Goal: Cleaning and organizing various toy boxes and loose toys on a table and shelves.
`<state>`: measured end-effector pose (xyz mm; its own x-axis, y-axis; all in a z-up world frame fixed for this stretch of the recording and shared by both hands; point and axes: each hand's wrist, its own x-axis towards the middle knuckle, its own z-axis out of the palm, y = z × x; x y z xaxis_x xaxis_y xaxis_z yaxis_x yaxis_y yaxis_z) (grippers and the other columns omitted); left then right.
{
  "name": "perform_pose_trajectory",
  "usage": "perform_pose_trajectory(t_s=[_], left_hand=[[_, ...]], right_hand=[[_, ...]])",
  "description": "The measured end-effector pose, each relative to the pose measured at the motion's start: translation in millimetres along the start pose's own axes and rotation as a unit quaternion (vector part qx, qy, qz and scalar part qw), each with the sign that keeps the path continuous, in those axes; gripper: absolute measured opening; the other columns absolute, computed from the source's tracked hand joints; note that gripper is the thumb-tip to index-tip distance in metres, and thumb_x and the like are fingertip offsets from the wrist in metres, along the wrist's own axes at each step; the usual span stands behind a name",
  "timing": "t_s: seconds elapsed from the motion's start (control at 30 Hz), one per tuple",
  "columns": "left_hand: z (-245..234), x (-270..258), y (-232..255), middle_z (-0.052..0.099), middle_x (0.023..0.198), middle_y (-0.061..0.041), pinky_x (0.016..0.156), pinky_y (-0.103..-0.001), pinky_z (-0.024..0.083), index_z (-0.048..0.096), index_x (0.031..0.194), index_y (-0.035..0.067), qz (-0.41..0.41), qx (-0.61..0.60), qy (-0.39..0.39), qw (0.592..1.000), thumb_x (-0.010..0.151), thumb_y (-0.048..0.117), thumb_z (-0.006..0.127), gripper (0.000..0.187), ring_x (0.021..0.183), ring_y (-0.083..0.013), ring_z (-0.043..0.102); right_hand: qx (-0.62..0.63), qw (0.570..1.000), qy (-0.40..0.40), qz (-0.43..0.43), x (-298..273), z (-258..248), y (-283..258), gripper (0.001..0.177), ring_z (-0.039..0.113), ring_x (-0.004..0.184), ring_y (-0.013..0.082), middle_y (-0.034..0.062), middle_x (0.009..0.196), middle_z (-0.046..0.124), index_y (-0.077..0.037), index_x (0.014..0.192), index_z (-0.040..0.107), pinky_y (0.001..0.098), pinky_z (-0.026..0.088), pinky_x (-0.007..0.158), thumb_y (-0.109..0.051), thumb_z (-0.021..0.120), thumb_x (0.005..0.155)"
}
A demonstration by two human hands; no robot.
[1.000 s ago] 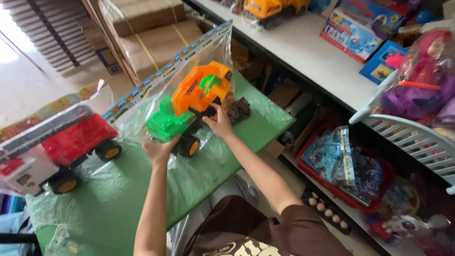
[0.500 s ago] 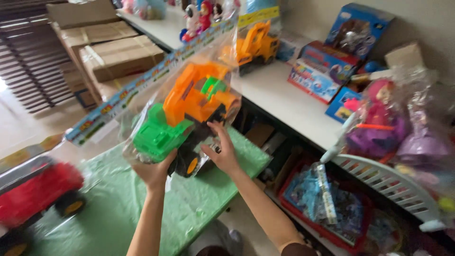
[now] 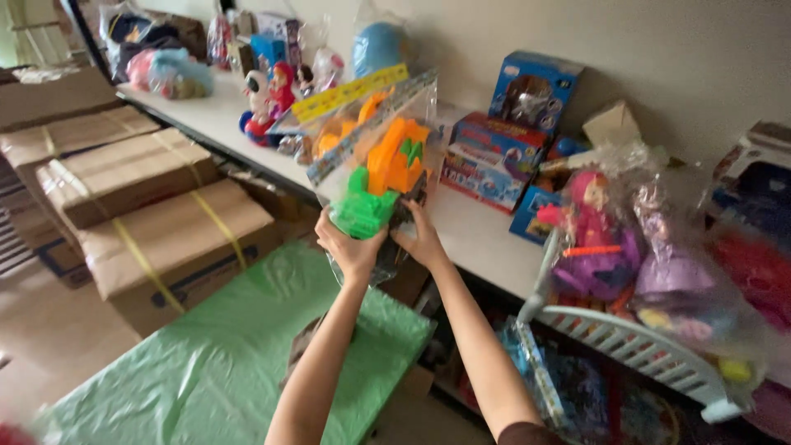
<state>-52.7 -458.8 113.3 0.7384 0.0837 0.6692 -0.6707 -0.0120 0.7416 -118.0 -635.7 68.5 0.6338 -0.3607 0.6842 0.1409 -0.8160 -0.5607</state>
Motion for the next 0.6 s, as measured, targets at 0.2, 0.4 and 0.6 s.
perform_pose_trajectory(t_s=[0.2, 0.4, 0.6], left_hand=[[44, 21, -20, 0.042, 0.142, -0.028, 0.105, -0.057, 0.032, 0.032, 0.151, -0.002, 0.026, 0.074, -0.035, 0.996, 0.063, 0.046, 0.097, 0.119, 0.128, -0.0465, 0.042], [57, 57, -56, 0.034, 0.146, -0.031, 0.108, -0.059, 0.035, 0.029, 0.149, -0.009, 0.052, 0.107, -0.074, 0.990, 0.067, 0.055, 0.097, 0.124, 0.131, -0.0505, 0.038], [34, 69, -41, 0.037, 0.139, -0.027, 0.107, -0.058, 0.034, 0.031, 0.150, -0.007, -0.009, 0.089, -0.099, 0.991, 0.067, 0.043, 0.095, 0.117, 0.129, -0.0469, 0.040]], right_hand=[[-0.075, 0.951, 0.003, 0.301, 8, 1, -59, 0.065, 0.060, 0.132, 0.0325, 0.0169, 0.149, 0.046, -0.021, 0.151, 0.048, 0.0412, 0.052, 0.107, -0.043, 0.068, 0.092], [-0.035, 0.997, -0.042, 0.053, 13, 36, -40, 0.105, 0.041, 0.139, 0.0416, 0.0223, 0.150, 0.039, -0.007, 0.154, 0.030, 0.0503, 0.040, 0.110, -0.039, 0.090, 0.074], [-0.075, 0.994, -0.036, 0.065, 31, 45, -48, 0.112, 0.045, 0.141, 0.0391, 0.0204, 0.152, 0.043, -0.008, 0.152, 0.036, 0.0494, 0.043, 0.114, -0.048, 0.090, 0.063]])
